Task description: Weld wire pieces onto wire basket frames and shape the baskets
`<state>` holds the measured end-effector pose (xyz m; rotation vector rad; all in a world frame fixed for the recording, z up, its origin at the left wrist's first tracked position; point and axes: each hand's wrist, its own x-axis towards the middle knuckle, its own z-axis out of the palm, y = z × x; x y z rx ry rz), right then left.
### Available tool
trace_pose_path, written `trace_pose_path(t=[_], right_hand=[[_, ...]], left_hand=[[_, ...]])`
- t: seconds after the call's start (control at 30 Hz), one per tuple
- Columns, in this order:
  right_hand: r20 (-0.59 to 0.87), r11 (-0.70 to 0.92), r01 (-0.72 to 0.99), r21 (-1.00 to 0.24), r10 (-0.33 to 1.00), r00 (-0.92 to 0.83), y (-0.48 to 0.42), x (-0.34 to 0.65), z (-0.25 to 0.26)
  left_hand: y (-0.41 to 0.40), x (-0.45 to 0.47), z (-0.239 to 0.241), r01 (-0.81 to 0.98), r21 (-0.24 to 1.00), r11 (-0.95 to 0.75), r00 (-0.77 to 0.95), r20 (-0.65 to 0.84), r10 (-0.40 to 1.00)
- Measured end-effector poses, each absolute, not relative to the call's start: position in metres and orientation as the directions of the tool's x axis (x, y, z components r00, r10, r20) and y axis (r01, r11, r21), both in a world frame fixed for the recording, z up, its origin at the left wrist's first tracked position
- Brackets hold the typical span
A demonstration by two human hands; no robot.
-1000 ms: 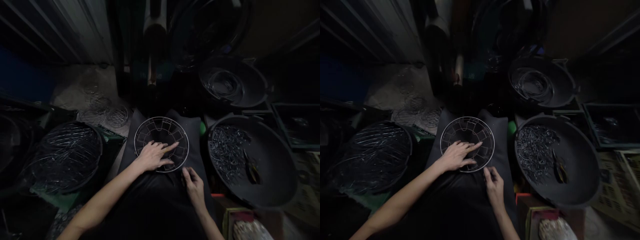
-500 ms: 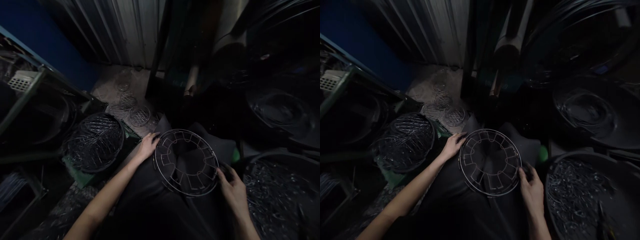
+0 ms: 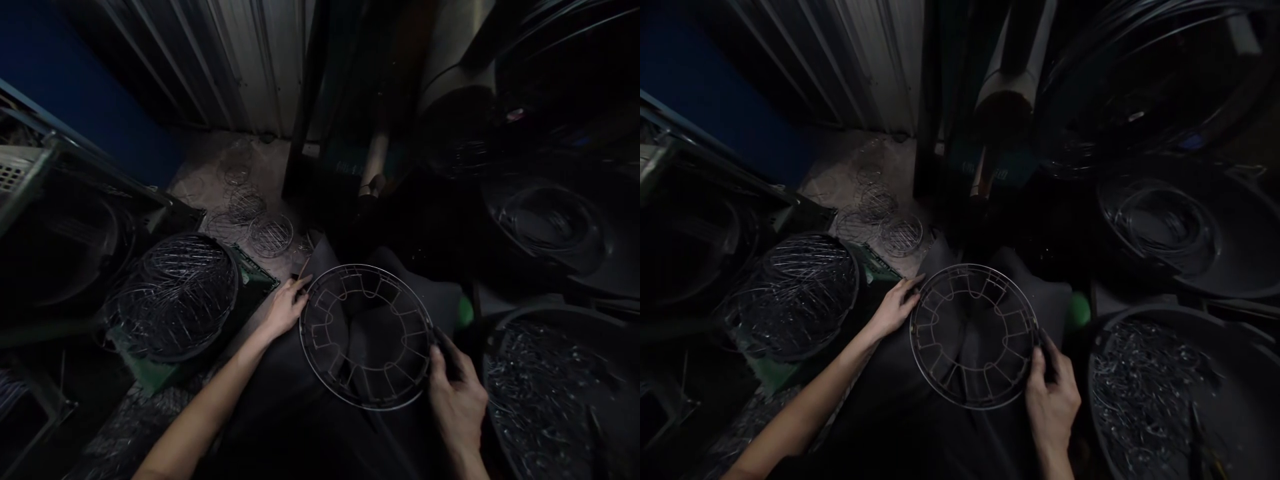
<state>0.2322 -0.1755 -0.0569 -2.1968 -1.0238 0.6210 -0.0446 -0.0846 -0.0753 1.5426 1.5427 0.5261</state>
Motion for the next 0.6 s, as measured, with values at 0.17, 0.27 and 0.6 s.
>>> trace_pose_path(t=[0.17, 0.27, 0.6], right_hand=[[-0.113, -0.477, 0.483, -0.735, 0.788, 0.605, -0.174, 0.233, -0.064], [-0.082, -0.457, 0.524, -0.718, 0.804, 0.589, -0.175, 0.235, -0.066], [-0.273, -0.53, 0.483, -0.697, 0.819, 0.505, -0.168, 0.243, -0.063]], left_hand=[[-0.081, -0.048, -0.074, 0.59, 0.789, 0.174, 0.149, -0.319, 0.936], [-0.082, -0.047, -0.074, 0.517, 0.832, 0.203, 0.129, -0.311, 0.942], [-0.082, -0.05, -0.083, -0.316, 0.663, 0.679, 0.162, -0.667, 0.727]])
